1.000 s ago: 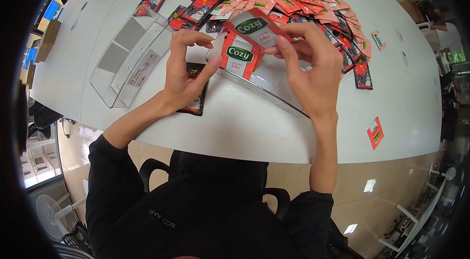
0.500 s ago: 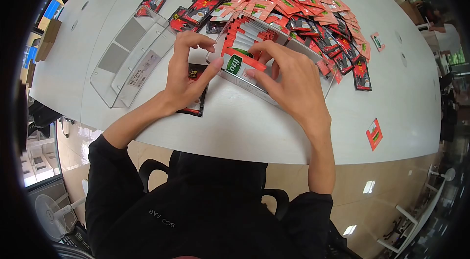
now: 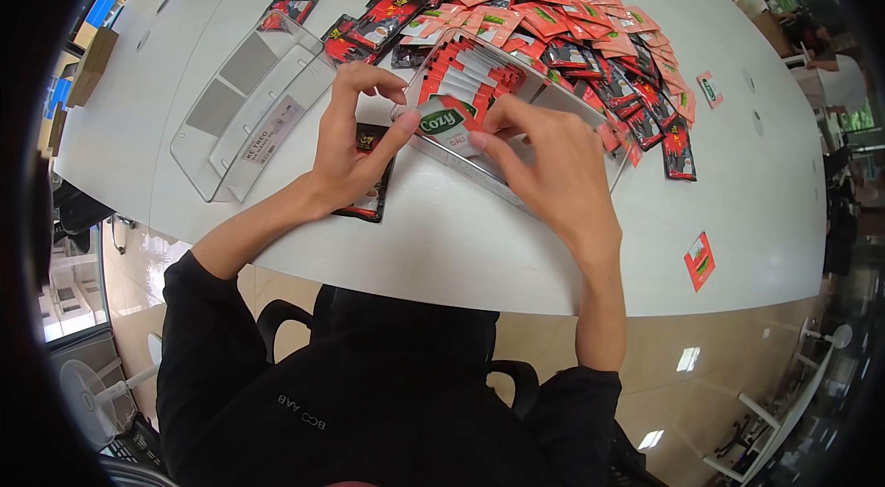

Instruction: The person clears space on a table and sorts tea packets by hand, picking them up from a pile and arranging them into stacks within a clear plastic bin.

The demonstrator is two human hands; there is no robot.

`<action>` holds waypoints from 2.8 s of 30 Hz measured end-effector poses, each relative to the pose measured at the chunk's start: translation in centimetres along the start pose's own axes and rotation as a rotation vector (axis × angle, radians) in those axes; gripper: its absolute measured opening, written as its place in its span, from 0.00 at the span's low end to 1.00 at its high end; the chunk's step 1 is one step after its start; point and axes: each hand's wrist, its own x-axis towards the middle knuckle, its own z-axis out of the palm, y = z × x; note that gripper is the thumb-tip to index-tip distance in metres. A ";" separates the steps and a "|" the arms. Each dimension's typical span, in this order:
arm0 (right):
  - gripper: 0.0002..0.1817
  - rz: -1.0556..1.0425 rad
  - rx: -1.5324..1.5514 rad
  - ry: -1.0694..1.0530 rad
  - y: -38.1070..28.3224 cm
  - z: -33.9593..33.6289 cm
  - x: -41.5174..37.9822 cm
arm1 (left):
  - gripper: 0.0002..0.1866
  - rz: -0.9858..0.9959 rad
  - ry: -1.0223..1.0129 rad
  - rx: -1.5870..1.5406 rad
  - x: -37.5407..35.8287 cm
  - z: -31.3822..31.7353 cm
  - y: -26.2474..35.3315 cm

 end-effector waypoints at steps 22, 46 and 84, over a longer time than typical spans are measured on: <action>0.14 0.054 0.075 0.048 -0.3 0.7 -0.1 | 0.22 0.305 0.127 0.047 1.6 -3.3 3.2; 0.17 0.059 0.028 0.779 9.2 -5.6 -0.1 | 0.39 0.182 0.127 -1.889 -1.0 4.0 20.1; 0.18 -0.109 -0.041 1.106 9.7 -7.9 -2.0 | 0.34 0.020 0.008 -1.898 -2.7 2.7 19.7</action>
